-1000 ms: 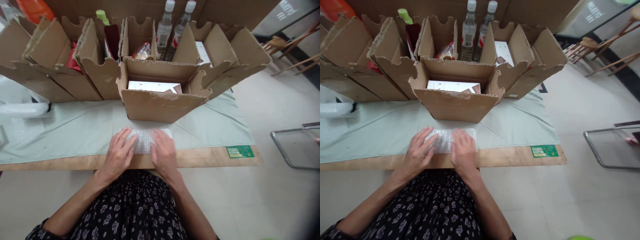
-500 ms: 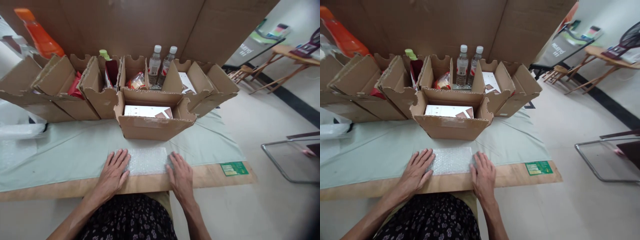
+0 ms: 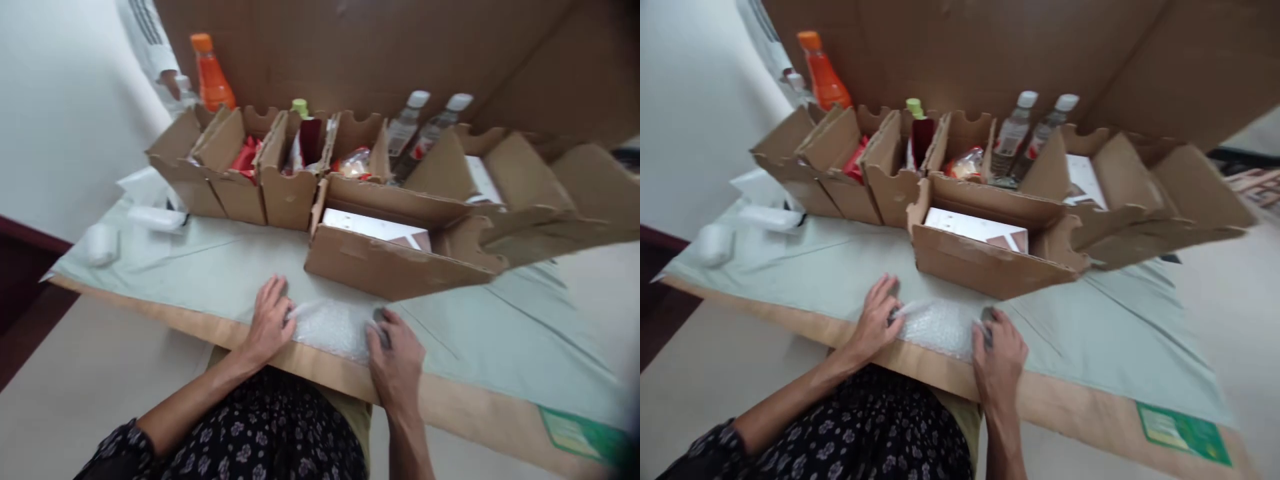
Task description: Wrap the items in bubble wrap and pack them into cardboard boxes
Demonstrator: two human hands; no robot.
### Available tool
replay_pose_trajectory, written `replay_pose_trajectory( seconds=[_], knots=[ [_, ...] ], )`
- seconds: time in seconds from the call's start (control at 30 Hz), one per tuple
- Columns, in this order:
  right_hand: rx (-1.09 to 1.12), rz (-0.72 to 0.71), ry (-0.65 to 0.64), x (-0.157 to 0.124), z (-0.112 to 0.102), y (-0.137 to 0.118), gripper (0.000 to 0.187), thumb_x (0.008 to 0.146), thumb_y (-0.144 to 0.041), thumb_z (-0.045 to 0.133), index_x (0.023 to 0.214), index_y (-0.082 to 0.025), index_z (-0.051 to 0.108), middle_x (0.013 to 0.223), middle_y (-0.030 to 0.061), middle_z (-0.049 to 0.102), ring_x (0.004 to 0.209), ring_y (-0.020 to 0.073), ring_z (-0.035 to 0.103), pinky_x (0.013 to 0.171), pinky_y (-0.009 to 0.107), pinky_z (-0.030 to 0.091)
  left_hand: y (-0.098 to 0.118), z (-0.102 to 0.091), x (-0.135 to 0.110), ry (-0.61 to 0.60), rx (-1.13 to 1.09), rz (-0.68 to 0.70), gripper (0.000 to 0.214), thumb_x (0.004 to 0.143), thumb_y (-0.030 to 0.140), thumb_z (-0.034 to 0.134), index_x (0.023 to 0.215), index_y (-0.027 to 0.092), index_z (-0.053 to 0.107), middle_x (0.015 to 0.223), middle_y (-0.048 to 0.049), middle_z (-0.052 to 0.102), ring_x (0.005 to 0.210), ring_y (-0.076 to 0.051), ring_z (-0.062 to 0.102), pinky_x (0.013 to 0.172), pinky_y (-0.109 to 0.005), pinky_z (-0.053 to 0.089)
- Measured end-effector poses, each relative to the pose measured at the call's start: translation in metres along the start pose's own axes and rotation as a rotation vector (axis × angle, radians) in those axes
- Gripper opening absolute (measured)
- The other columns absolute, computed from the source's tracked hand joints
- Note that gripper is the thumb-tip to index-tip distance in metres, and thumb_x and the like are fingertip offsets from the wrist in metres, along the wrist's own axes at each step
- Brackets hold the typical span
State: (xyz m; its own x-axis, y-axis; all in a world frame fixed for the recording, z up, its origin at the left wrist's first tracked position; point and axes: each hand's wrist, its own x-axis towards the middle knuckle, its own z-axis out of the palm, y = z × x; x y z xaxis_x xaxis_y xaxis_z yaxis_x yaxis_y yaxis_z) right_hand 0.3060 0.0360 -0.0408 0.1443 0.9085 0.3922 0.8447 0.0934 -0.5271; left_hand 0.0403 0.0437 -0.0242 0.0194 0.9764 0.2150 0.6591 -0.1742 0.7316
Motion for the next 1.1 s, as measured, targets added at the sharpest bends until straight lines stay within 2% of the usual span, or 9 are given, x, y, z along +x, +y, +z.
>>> replay_pose_trajectory(
  seconds=[0.07, 0.13, 0.23, 0.3, 0.5, 0.73, 0.83, 1.0, 1.1],
  knots=[
    [0.124, 0.084, 0.0, -0.006, -0.006, -0.005, 0.045, 0.097, -0.06, 0.054, 0.092, -0.019, 0.071, 0.111, 0.015, 0.079, 0.102, 0.031, 0.072, 0.096, 0.046, 0.05, 0.011, -0.005, 0.002, -0.037, -0.199, -0.082, 0.01, 0.077, 0.012, 0.063, 0.082, 0.02, 0.062, 0.138, -0.0186, 0.069, 0.139, -0.035, 0.057, 0.117, -0.052, 0.043],
    [0.195, 0.21, -0.021, -0.009, -0.011, -0.014, 0.045, 0.092, -0.063, 0.061, 0.095, -0.019, 0.073, 0.097, 0.0112, 0.08, 0.088, 0.028, 0.072, 0.085, 0.04, 0.053, 0.019, -0.016, 0.004, -0.05, -0.306, -0.156, 0.007, 0.08, 0.015, 0.062, 0.085, 0.021, 0.061, 0.11, -0.0118, 0.078, 0.106, -0.026, 0.073, 0.095, -0.039, 0.056],
    [0.257, 0.292, -0.089, -0.011, -0.01, -0.035, 0.048, 0.087, -0.064, 0.065, 0.098, -0.019, 0.075, 0.092, 0.009, 0.078, 0.081, 0.0258, 0.071, 0.076, 0.037, 0.054, 0.018, -0.04, 0.006, 0.006, -0.349, -0.238, 0.013, 0.087, 0.023, 0.059, 0.098, 0.02, 0.065, 0.088, -0.0036, 0.075, 0.078, -0.018, 0.07, 0.073, -0.029, 0.055],
    [0.305, 0.257, -0.146, -0.011, -0.002, -0.05, 0.05, 0.087, -0.064, 0.065, 0.106, -0.019, 0.075, 0.099, 0.0093, 0.079, 0.084, 0.0254, 0.072, 0.078, 0.036, 0.055, 0.009, -0.06, 0.007, 0.078, -0.401, -0.299, 0.021, 0.085, 0.025, 0.062, 0.105, 0.02, 0.068, 0.092, -0.0034, 0.076, 0.083, -0.019, 0.071, 0.076, -0.029, 0.055],
    [0.427, 0.124, -0.256, -0.013, 0.022, -0.073, 0.045, 0.093, -0.056, 0.064, 0.119, -0.02, 0.072, 0.095, 0.0067, 0.081, 0.092, 0.0247, 0.075, 0.089, 0.039, 0.058, -0.044, -0.137, -0.002, 0.331, -0.38, -0.441, 0.02, 0.077, 0.032, 0.069, 0.09, 0.019, 0.076, 0.086, -0.005, 0.077, 0.083, -0.024, 0.072, 0.078, -0.035, 0.057],
    [0.286, -0.045, -0.189, -0.011, 0.032, -0.07, 0.048, 0.097, -0.062, 0.058, 0.107, -0.019, 0.079, 0.094, 0.0105, 0.082, 0.09, 0.0267, 0.076, 0.086, 0.04, 0.06, -0.117, -0.254, 0.008, 0.767, -0.12, -0.494, 0.024, 0.069, 0.026, 0.066, 0.09, 0.018, 0.074, 0.079, -0.0005, 0.073, 0.073, -0.017, 0.066, 0.075, -0.031, 0.056],
    [0.253, -0.08, -0.16, -0.012, 0.033, -0.071, 0.05, 0.099, -0.063, 0.055, 0.104, -0.019, 0.079, 0.096, 0.0114, 0.082, 0.09, 0.0264, 0.076, 0.084, 0.038, 0.061, -0.147, -0.294, 0.022, 0.847, 0.028, -0.552, 0.026, 0.071, 0.018, 0.059, 0.094, 0.017, 0.073, 0.078, -0.0002, 0.071, 0.073, -0.018, 0.066, 0.075, -0.032, 0.057],
    [0.2, -0.127, -0.134, -0.011, 0.033, -0.071, 0.054, 0.1, -0.066, 0.053, 0.101, -0.019, 0.08, 0.097, 0.0109, 0.082, 0.086, 0.0253, 0.077, 0.079, 0.036, 0.06, -0.177, -0.328, 0.039, 0.775, 0.277, -0.659, 0.027, 0.074, 0.013, 0.062, 0.098, 0.013, 0.073, 0.087, -0.0059, 0.072, 0.094, -0.029, 0.071, 0.097, -0.047, 0.054],
    [0.182, -0.146, -0.129, -0.01, 0.034, -0.069, 0.055, 0.101, -0.066, 0.052, 0.1, -0.019, 0.08, 0.097, 0.0109, 0.083, 0.085, 0.0247, 0.078, 0.076, 0.034, 0.06, -0.177, -0.324, 0.043, 0.764, 0.415, -0.647, 0.051, 0.079, 0.015, 0.066, 0.129, 0.008, 0.065, 0.133, -0.0174, 0.067, 0.134, -0.041, 0.056, 0.119, -0.058, 0.036]
  ],
)
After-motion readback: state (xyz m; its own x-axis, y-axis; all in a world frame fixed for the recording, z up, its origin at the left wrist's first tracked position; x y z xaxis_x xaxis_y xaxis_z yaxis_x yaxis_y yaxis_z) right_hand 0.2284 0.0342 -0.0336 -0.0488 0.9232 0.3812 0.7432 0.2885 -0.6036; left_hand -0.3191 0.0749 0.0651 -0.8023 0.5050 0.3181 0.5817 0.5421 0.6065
